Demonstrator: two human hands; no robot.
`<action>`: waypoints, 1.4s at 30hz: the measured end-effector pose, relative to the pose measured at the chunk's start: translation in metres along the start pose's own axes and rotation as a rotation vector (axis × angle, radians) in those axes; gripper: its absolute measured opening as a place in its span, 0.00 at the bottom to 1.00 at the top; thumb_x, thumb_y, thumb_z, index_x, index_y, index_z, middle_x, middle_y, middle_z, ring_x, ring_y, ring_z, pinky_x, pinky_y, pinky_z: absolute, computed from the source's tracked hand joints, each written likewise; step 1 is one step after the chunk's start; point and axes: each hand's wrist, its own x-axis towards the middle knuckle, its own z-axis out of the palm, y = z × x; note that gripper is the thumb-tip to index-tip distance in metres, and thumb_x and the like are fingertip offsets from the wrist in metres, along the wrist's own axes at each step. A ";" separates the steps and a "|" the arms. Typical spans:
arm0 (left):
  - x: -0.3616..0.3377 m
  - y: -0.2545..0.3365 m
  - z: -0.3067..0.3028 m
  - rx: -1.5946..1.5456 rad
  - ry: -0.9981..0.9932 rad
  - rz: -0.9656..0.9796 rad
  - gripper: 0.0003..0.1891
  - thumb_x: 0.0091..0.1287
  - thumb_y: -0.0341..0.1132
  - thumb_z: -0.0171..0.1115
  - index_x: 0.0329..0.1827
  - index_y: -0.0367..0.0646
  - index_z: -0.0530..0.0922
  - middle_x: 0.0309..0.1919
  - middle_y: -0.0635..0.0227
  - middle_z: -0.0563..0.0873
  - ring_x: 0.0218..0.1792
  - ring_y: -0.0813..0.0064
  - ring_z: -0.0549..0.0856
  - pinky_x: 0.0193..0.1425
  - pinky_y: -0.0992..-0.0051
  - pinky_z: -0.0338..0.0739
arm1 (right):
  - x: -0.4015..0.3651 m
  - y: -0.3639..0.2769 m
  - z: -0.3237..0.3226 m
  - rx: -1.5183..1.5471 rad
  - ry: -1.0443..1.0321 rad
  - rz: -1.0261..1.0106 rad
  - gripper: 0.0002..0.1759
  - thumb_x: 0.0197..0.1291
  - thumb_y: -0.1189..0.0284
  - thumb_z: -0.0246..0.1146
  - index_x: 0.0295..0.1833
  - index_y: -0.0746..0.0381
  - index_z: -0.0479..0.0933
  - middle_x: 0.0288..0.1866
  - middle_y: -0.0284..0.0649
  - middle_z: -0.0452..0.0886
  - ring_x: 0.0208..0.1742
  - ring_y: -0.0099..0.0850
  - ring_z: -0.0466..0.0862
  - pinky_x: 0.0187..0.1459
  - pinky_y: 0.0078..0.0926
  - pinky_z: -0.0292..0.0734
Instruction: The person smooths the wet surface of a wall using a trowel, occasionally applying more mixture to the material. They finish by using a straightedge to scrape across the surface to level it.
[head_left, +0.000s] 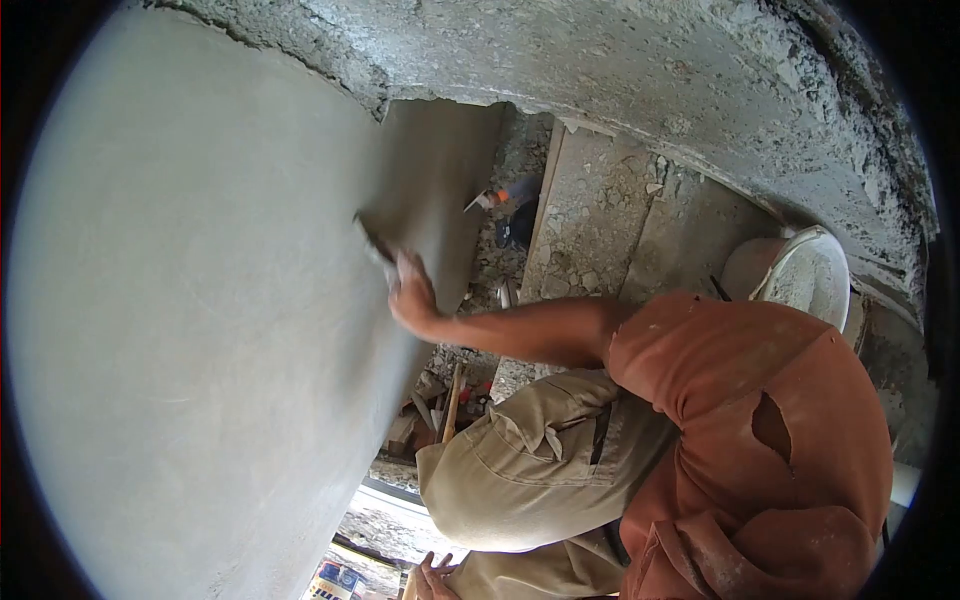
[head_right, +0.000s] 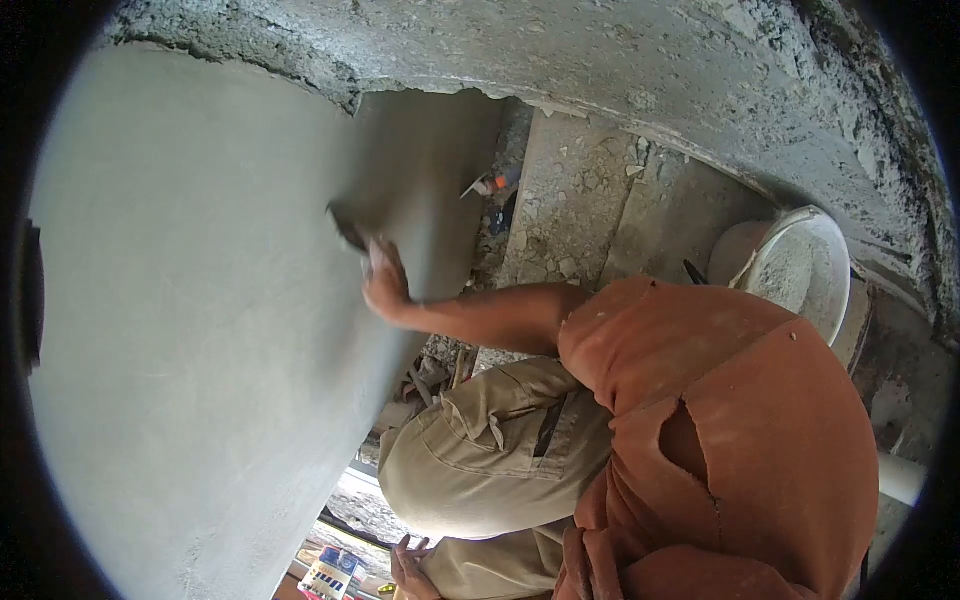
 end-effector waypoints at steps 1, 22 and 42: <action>0.007 -0.006 -0.003 0.003 -0.002 -0.002 0.25 0.81 0.45 0.46 0.66 0.29 0.70 0.56 0.48 0.79 0.54 0.56 0.83 0.56 0.60 0.81 | -0.016 -0.003 -0.006 -0.001 0.001 0.003 0.27 0.69 0.74 0.54 0.72 0.70 0.63 0.71 0.61 0.67 0.74 0.52 0.65 0.75 0.47 0.57; -0.011 0.003 0.000 0.033 0.017 -0.055 0.27 0.79 0.50 0.49 0.70 0.38 0.69 0.56 0.46 0.82 0.54 0.61 0.82 0.61 0.61 0.76 | -0.008 -0.121 -0.042 0.543 -0.293 0.782 0.09 0.69 0.74 0.57 0.52 0.63 0.73 0.39 0.32 0.74 0.34 0.22 0.72 0.31 0.27 0.70; -0.037 0.006 0.010 0.071 0.145 0.100 0.25 0.81 0.46 0.45 0.62 0.30 0.75 0.25 0.62 0.80 0.48 0.59 0.87 0.56 0.65 0.76 | -0.008 0.015 0.031 0.567 -0.260 1.164 0.17 0.67 0.70 0.60 0.59 0.63 0.74 0.56 0.46 0.80 0.58 0.44 0.80 0.61 0.46 0.75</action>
